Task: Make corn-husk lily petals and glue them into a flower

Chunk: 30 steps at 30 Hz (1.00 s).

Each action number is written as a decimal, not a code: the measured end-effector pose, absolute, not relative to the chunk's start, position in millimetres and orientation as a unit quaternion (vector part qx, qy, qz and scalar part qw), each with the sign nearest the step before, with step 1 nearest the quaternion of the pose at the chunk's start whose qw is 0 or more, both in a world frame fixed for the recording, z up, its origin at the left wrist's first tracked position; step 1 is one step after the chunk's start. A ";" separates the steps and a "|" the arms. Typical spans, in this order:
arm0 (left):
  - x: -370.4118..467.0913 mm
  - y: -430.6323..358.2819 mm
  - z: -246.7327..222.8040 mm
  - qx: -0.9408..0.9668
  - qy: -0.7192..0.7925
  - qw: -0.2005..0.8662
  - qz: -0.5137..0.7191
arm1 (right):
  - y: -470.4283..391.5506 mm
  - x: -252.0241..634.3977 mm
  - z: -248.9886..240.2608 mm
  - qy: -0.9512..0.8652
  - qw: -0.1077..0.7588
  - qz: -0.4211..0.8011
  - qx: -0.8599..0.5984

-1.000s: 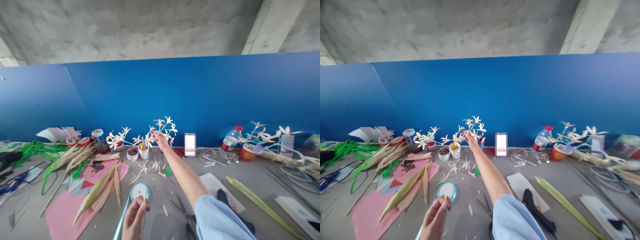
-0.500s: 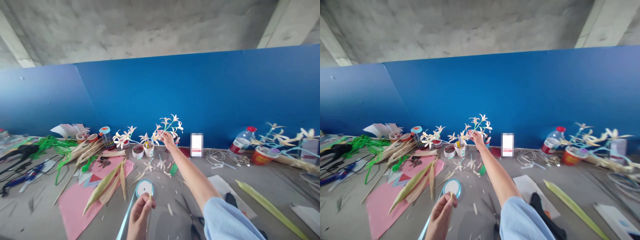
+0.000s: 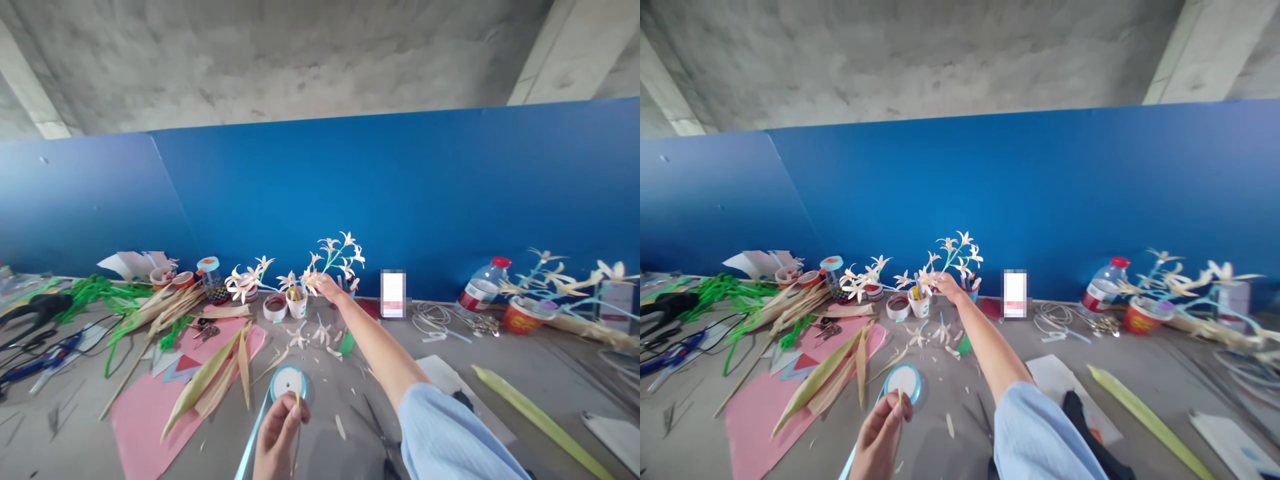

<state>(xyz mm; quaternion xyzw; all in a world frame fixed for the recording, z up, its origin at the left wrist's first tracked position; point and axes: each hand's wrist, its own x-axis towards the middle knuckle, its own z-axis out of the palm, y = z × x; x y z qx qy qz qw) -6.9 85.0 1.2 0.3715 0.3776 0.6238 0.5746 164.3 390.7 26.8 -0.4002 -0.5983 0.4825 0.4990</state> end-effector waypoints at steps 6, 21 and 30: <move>-10.7 84.7 -1.5 0.367 0.383 0.575 0.623 | 376.3 189.9 17.8 -0.594 0.456 0.448 -0.489; -2.1 87.5 -5.1 0.414 0.387 0.612 0.551 | 195.4 459.9 53.4 -0.561 0.191 0.133 -0.794; 0.8 84.1 2.8 0.416 0.398 0.593 0.563 | 246.8 339.7 11.1 -0.595 0.198 0.058 -0.777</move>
